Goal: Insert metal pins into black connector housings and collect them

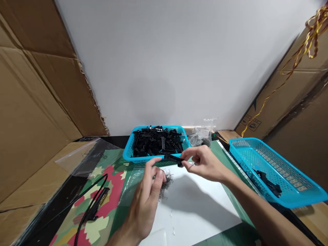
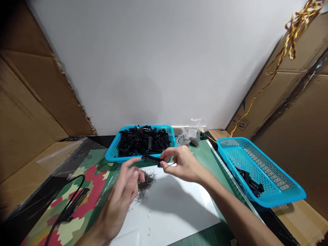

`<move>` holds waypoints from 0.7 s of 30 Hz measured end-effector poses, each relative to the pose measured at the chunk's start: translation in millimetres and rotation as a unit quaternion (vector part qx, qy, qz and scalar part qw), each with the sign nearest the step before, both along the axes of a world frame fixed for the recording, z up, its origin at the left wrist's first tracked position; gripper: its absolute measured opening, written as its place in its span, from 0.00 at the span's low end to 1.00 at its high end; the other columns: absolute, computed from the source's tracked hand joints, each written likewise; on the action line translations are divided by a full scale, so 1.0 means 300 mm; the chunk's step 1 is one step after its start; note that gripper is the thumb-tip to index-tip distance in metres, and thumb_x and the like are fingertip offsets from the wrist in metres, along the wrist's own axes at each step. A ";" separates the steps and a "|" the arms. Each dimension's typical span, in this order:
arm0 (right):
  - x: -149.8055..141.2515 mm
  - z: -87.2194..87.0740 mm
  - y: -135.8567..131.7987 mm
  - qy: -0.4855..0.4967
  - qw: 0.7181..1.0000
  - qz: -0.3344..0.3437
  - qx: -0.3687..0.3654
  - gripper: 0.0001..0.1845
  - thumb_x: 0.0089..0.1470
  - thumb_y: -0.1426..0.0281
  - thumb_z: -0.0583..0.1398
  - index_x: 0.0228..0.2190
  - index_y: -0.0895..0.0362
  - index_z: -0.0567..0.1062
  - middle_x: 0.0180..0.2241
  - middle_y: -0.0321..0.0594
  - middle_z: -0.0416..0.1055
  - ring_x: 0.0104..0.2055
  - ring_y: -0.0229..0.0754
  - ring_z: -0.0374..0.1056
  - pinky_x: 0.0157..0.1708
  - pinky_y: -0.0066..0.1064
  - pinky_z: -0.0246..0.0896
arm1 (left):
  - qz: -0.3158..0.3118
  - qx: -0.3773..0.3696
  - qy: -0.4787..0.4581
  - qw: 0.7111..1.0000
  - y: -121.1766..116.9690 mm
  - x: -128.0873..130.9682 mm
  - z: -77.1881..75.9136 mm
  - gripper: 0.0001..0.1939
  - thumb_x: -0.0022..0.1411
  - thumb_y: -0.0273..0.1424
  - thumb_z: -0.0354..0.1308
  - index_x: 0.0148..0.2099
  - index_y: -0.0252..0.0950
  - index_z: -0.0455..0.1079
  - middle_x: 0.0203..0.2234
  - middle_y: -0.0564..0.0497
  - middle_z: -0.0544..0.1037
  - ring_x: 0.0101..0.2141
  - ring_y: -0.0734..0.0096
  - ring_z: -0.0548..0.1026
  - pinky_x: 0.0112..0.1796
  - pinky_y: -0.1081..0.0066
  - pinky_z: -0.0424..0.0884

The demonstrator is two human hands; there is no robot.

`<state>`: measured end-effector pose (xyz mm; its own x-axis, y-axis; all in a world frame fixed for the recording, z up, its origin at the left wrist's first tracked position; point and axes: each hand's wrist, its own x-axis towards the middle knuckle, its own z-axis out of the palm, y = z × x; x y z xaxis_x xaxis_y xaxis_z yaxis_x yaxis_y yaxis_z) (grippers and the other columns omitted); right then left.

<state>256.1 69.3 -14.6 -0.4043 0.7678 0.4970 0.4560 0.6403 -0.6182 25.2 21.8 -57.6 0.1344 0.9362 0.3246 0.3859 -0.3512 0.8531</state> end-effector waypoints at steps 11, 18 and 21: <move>-0.092 -0.233 -0.078 0.264 0.918 0.162 -0.250 0.14 0.57 0.64 0.71 0.42 0.59 0.84 0.36 0.44 0.83 0.37 0.44 0.78 0.33 0.27 0.66 | -0.066 -0.032 -0.001 0.997 0.021 -0.012 -0.029 0.17 0.72 0.49 0.57 0.44 0.39 0.69 0.32 0.52 0.75 0.32 0.66 0.75 0.31 0.73 0.70; -0.075 -0.204 -0.087 0.051 0.982 0.047 -0.174 0.08 0.62 0.69 0.65 0.41 0.56 0.85 0.29 0.36 0.79 0.29 0.37 0.71 0.31 0.26 0.61 | -0.068 -0.046 -0.090 0.993 0.039 -0.010 -0.028 0.18 0.76 0.49 0.51 0.55 0.42 0.67 0.35 0.55 0.72 0.25 0.77 0.68 0.20 0.78 0.59; -0.071 -0.214 -0.090 -0.024 0.991 0.005 -0.132 0.07 0.58 0.74 0.66 0.37 0.54 0.86 0.30 0.34 0.78 0.30 0.36 0.69 0.31 0.26 0.57 | -0.047 -0.054 -0.088 0.994 0.041 -0.006 -0.021 0.22 0.75 0.50 0.53 0.59 0.41 0.69 0.30 0.56 0.68 0.23 0.78 0.63 0.20 0.78 0.56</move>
